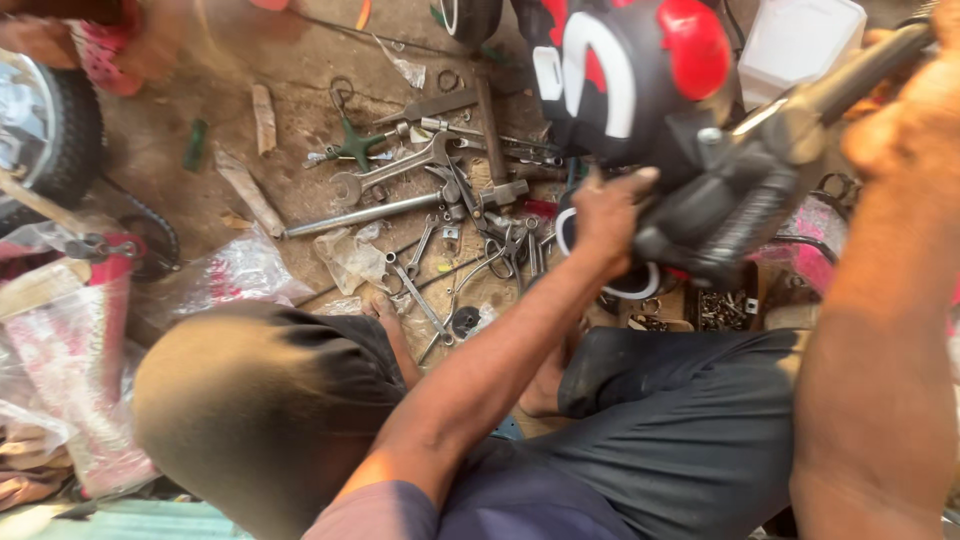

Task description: The person sits on the floor and sorts through a container of mixed metal fasteners, picking up individual pieces and placing them back into the container. The person repeatedly sifts through the pile of bolts and nuts with their hands.

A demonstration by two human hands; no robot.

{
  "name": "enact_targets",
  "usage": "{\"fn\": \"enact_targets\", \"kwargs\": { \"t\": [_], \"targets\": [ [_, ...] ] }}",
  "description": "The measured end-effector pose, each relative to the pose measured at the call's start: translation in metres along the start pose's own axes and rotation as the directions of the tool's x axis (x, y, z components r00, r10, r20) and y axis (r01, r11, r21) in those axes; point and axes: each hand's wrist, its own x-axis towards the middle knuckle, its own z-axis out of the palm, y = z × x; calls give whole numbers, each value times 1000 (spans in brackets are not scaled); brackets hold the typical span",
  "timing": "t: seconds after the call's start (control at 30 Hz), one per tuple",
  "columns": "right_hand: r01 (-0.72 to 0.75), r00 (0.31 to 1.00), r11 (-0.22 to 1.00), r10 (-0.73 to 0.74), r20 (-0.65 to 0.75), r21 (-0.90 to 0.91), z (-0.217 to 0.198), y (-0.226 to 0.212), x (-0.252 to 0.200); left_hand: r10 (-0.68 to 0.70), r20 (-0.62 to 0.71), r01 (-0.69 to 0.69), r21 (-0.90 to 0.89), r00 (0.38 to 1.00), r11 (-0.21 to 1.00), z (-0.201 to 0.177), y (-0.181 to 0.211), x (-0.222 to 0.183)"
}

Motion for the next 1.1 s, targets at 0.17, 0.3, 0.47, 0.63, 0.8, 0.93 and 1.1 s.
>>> {"fn": "enact_targets", "kwargs": {
  "t": [0.17, 0.3, 0.47, 0.63, 0.8, 0.93, 1.1],
  "targets": [
    [-22, 1000, 999, 22, 10, -47, -10, -2, -16, -50, 118, 73, -204, 992, 976, 30, -13, 15],
    [-56, 998, 996, 57, 17, -63, -9, -1, -35, -27, 172, 73, -268, 985, 961, 50, -25, 46],
    [-82, 996, 994, 83, 16, -70, -7, -4, -60, -162, 235, 149, 72, 959, 986, 45, -33, 76],
    [-75, 997, 992, 76, 7, -99, 8, -15, -67, -146, 276, 58, 305, 950, 951, 22, -28, 72],
    [-66, 997, 989, 69, 20, -129, 2, -26, -64, -100, 209, 19, 358, 973, 933, -8, 27, 90],
    [53, 998, 985, -56, -11, -166, 5, -35, -62, -67, 196, -39, 491, 978, 871, -15, 96, 85],
    [157, 987, 986, -158, -10, -62, 46, -64, -64, 23, 410, -382, 825, 912, 417, -1, 171, 55]
  ]
}}
